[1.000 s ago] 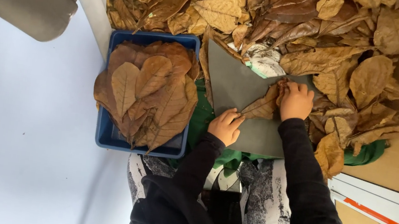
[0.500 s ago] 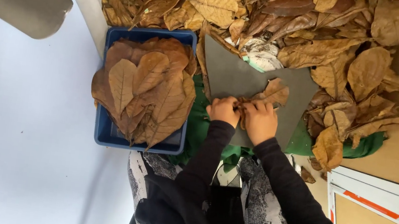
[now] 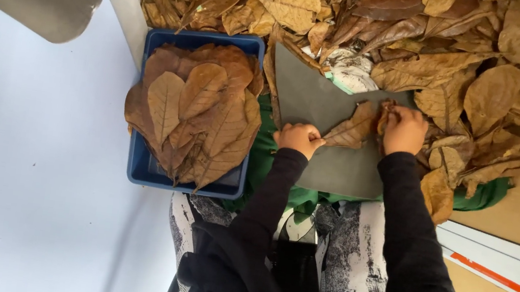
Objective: Picking up dried leaves from a pile, flattening them on a surface, and placing them into a blue plastic bin.
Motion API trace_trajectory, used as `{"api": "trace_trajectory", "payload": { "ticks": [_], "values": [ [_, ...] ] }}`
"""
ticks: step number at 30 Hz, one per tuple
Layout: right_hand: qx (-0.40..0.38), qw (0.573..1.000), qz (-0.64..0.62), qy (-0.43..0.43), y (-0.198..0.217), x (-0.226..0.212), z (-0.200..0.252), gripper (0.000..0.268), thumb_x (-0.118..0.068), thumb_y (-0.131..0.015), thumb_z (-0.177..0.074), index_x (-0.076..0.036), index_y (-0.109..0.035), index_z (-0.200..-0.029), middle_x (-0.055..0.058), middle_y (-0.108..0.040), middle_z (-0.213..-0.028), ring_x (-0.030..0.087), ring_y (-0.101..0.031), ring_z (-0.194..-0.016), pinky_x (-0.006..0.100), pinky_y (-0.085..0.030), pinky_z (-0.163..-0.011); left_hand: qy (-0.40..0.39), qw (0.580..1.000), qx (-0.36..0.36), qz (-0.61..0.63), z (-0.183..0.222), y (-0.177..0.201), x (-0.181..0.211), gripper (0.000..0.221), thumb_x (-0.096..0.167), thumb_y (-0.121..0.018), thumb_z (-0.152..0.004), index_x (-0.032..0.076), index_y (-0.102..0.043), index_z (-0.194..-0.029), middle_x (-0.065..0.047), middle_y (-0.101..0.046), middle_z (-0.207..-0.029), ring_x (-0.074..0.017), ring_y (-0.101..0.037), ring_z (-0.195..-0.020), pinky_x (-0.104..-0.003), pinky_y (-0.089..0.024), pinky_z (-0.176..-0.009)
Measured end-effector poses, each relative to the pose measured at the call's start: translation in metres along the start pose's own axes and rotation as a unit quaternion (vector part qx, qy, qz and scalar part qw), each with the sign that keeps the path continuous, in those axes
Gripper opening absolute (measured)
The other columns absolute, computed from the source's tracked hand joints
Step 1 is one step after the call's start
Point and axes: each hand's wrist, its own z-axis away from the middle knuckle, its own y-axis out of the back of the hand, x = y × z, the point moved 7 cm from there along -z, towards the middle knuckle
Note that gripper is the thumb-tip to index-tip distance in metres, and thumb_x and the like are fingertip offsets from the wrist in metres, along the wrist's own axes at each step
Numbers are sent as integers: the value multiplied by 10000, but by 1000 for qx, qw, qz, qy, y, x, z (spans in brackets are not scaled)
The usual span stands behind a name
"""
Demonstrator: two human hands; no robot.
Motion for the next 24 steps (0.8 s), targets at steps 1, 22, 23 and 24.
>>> {"api": "trace_trajectory", "payload": {
  "ticks": [1,22,23,24],
  "values": [
    [0,1000,0,-2,5,3,2,192,-227,-812,-959,-162,-780,-1137,65,-662,-1073,343,-647,-1021,411,-618,-801,-2,1000,-1,-1,0,-3,-9,219,537,-712,-825,374,-759,-963,156,-755,-980,-195,-642,-1076,-481,-466,-968],
    [86,983,-90,136,62,-94,86,72,-157,-831,-938,-158,-763,-964,-12,-669,-951,198,-666,-856,299,-462,-813,57,773,631,-40,155,248,-115,489,288,-903,-845,51,-633,-1177,-159,-609,-1079,-372,-621,-1002,-498,-523,-897],
    [111,979,-95,143,61,-92,88,86,-155,-830,-928,-163,-763,-981,-2,-656,-967,219,-650,-851,313,-465,-804,-7,789,614,-6,137,246,-95,439,287,-871,-858,71,-663,-1179,-133,-633,-1070,-340,-641,-1010,-477,-515,-920],
    [136,974,-101,150,59,-89,90,106,-153,-830,-918,-167,-762,-999,7,-644,-983,239,-633,-845,327,-468,-796,-70,801,593,28,119,244,-75,394,286,-840,-872,90,-692,-1181,-107,-657,-1060,-308,-661,-1017,-457,-508,-942]
  ]
}}
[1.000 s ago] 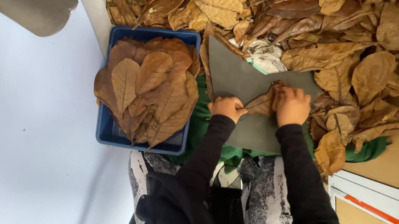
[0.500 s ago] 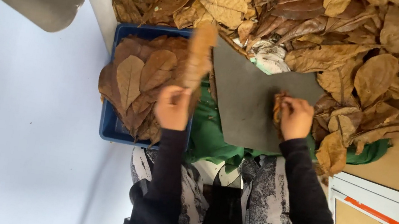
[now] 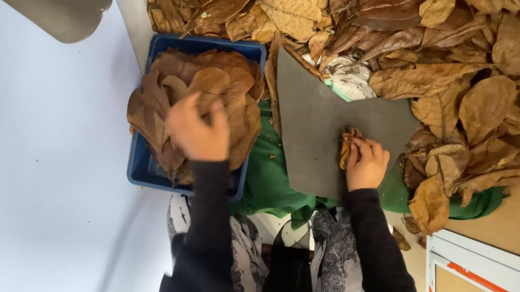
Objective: Picking up dried leaves from a pile, flattening them on a surface, and placing them into a blue plastic bin.
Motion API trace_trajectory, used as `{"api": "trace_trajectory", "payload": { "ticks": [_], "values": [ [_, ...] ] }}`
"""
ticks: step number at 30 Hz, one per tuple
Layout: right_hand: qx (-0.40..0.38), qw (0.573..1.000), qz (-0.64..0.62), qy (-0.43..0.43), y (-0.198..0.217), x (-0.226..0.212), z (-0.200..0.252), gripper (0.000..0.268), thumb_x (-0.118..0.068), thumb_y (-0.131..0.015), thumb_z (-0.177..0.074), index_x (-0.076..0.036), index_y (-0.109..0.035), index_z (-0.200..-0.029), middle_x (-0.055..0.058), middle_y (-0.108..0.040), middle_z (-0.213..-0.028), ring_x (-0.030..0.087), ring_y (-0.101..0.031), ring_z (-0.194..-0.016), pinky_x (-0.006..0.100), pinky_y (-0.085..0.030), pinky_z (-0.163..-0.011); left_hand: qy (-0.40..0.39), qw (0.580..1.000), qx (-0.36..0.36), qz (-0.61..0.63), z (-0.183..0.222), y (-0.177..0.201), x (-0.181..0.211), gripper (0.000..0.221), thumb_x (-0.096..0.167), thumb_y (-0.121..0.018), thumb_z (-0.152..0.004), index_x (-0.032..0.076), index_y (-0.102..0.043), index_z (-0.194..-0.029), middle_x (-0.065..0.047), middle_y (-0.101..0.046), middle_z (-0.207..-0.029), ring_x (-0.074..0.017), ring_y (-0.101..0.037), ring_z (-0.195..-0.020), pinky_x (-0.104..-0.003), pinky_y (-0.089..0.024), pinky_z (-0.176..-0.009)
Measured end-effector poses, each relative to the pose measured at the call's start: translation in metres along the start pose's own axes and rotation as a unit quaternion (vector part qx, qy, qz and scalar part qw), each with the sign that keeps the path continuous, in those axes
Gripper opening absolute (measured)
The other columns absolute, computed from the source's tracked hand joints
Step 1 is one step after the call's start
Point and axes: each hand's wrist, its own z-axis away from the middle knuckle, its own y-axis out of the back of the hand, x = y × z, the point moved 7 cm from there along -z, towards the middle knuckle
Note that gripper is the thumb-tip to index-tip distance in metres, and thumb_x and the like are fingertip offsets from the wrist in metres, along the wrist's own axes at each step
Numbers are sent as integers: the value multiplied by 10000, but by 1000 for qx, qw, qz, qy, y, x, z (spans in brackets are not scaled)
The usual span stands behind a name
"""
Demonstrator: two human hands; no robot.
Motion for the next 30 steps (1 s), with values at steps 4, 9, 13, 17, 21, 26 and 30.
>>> {"api": "trace_trajectory", "payload": {
  "ticks": [4,9,13,17,21,26,30],
  "values": [
    [42,999,0,13,0,-2,3,73,-137,-784,-948,-158,-751,-1009,43,-631,-1013,255,-601,-845,337,-480,-775,-19,993,2,119,-17,-122,81,333,215,-874,-766,132,-738,-1058,-50,-728,-944,-266,-708,-948,-402,-536,-931],
    [5,999,5,-49,-1,-2,4,136,-70,-754,-908,-99,-767,-1040,98,-648,-1087,293,-581,-945,370,-512,-849,49,921,-247,296,-6,-305,158,201,164,-706,-887,98,-754,-1071,-81,-750,-1037,-213,-720,-755,-321,-603,-727],
    [18,998,8,-55,4,-4,0,140,-67,-762,-890,-96,-763,-1026,89,-666,-1107,303,-594,-922,376,-524,-830,-32,963,-210,165,6,-387,167,233,233,-718,-887,110,-762,-1080,-83,-756,-1045,-274,-718,-889,-374,-574,-835],
    [8,998,-7,-62,4,-3,-4,157,-51,-765,-873,-103,-761,-1021,87,-658,-1094,294,-596,-921,371,-524,-833,-22,969,-231,81,7,-411,164,219,233,-777,-811,85,-782,-972,-106,-746,-938,-306,-688,-866,-402,-557,-809],
    [-3,998,-8,-68,-2,0,-2,155,-53,-755,-884,-115,-759,-1027,77,-643,-1091,278,-578,-918,353,-512,-829,-51,970,-234,36,3,-423,162,169,217,-773,-831,64,-755,-900,-101,-742,-873,-294,-681,-830,-392,-575,-748],
    [5,997,-15,-69,3,-2,-6,156,-51,-754,-876,-103,-760,-1023,86,-657,-1093,287,-585,-909,360,-512,-827,-5,971,-225,87,-19,-388,161,88,225,-751,-841,142,-720,-844,-30,-719,-897,-255,-646,-876,-380,-557,-781],
    [11,998,-25,-62,10,-8,-6,167,-41,-759,-876,-86,-764,-1037,94,-658,-1099,293,-583,-908,363,-516,-818,17,942,-214,258,-46,-316,156,104,249,-727,-868,149,-744,-885,19,-791,-799,-159,-736,-704,-291,-552,-632]
  ]
}}
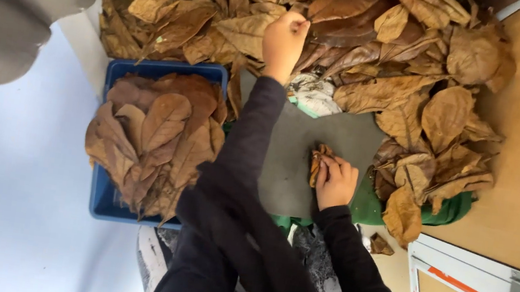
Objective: Picking up dried leaves from a pile, flattening them on a surface, and placing them into a blue plastic bin.
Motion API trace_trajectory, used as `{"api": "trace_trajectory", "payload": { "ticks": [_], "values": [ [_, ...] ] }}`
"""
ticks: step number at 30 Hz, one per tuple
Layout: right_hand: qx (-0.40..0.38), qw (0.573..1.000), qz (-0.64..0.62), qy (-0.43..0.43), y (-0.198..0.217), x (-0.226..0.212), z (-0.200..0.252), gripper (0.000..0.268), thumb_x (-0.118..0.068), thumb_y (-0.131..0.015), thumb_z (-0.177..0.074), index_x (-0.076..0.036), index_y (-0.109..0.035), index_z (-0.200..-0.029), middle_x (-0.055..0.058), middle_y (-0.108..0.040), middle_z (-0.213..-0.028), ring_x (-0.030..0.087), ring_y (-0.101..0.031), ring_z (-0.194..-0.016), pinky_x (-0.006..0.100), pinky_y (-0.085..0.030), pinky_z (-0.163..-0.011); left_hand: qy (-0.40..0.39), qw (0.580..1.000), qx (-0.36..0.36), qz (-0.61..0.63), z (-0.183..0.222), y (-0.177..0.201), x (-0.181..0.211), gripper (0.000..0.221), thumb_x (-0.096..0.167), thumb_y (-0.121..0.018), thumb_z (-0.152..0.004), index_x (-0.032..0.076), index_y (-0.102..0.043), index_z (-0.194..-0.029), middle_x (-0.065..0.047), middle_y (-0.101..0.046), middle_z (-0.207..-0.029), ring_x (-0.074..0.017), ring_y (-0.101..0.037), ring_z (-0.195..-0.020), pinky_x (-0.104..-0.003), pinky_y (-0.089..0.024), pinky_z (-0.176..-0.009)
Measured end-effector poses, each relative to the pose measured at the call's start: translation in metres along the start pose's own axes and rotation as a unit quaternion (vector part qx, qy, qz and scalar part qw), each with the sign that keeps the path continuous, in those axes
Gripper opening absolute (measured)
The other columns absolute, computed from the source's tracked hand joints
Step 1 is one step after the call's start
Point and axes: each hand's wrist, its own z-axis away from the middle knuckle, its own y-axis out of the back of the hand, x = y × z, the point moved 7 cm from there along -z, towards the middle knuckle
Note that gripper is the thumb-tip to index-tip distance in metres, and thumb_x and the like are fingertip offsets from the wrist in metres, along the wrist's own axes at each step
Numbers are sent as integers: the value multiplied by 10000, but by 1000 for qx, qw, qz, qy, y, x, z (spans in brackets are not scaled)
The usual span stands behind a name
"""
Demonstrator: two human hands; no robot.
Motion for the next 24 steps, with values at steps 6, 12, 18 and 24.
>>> {"api": "trace_trajectory", "payload": {
  "ticks": [6,12,18,24],
  "values": [
    [36,999,-2,39,-13,25,13,129,-133,-782,-900,-172,-761,-1022,21,-659,-1025,245,-608,-879,352,-480,-800,55,998,-18,-5,83,138,79,307,434,-704,-957,133,-767,-966,-101,-767,-835,-322,-746,-862,-470,-603,-816],
    [195,945,-164,-203,16,96,38,227,100,-689,-951,-125,-707,-927,67,-679,-976,272,-649,-1006,384,-471,-998,79,994,-57,-49,218,180,60,61,307,-788,-867,250,-774,-850,4,-689,-673,-232,-690,-714,-374,-579,-729],
    [179,946,-163,-214,52,100,28,151,60,-769,-963,-78,-744,-1021,97,-685,-1021,275,-664,-1052,367,-486,-1001,58,991,-114,-48,311,143,8,34,133,-747,-923,166,-755,-926,-12,-742,-868,-239,-700,-848,-342,-568,-815],
    [-83,994,-73,-7,3,-39,16,201,-239,-833,-867,-212,-796,-1062,45,-728,-1042,292,-647,-1087,418,-535,-929,-20,988,-126,-89,312,135,19,50,38,-687,-960,81,-701,-940,-75,-630,-977,-320,-678,-954,-372,-598,-804]
  ]
}}
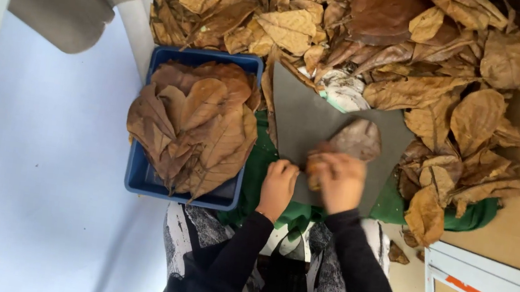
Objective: Picking up dried leaves from a pile, flattening them on a surface, and placing them into a blue plastic bin.
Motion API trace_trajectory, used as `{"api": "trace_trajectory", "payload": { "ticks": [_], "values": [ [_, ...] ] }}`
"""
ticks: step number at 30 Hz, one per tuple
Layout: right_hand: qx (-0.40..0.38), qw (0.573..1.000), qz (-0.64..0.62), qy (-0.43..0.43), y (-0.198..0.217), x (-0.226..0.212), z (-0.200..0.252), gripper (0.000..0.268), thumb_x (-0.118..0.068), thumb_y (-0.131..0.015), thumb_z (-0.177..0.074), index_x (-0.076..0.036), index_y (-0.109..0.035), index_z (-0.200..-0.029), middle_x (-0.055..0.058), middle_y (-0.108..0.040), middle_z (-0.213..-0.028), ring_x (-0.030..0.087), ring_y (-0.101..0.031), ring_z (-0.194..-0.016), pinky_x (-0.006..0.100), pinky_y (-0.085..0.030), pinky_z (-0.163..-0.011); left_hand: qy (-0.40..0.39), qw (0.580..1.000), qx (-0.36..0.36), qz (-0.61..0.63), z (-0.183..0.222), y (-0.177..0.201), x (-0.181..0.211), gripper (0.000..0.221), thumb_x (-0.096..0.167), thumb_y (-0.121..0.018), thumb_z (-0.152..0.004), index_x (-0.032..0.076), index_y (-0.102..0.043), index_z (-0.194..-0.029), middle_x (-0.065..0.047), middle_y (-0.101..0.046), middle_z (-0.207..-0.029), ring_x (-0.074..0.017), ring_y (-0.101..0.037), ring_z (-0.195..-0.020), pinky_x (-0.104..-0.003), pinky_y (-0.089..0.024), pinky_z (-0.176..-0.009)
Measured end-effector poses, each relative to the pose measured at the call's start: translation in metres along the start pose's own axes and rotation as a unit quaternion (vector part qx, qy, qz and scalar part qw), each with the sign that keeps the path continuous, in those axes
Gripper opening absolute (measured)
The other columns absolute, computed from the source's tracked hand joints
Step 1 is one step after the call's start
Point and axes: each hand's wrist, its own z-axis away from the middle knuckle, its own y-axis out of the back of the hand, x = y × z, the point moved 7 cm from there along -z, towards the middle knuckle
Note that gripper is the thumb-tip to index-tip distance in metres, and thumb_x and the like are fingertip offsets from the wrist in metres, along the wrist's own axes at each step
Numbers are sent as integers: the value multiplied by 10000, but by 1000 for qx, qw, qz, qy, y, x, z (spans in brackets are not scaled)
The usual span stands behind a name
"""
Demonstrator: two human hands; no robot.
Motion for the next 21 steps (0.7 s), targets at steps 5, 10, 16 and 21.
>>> {"api": "trace_trajectory", "payload": {
  "ticks": [5,10,16,21],
  "values": [
    [-79,986,121,88,-41,-19,-10,167,-226,-782,-861,-262,-787,-1024,-40,-664,-1054,250,-631,-939,374,-571,-732,-48,998,2,-29,6,-6,-2,65,29,-645,-988,58,-654,-930,-78,-613,-982,-313,-665,-918,-373,-606,-772],
    [-13,978,189,83,-41,27,-45,182,-231,-824,-836,-290,-791,-1004,-54,-669,-1034,240,-655,-931,339,-597,-684,-62,998,19,-16,8,-9,-9,45,73,-649,-987,115,-652,-971,-28,-595,-976,-272,-649,-897,-350,-585,-771],
    [43,966,256,-1,-38,104,-77,167,-315,-834,-869,-333,-788,-1028,-94,-645,-1016,213,-652,-907,341,-643,-631,-73,997,21,-22,7,-11,-11,56,83,-631,-996,124,-658,-970,-29,-575,-966,-255,-639,-897,-326,-587,-743],
    [61,957,283,28,-31,116,-85,143,-258,-818,-913,-244,-800,-1054,-16,-643,-1027,251,-646,-918,316,-632,-666,-76,997,28,-18,8,-10,-11,42,133,-635,-1010,128,-659,-976,-21,-574,-960,-248,-638,-890,-322,-590,-741]
  ]
}}
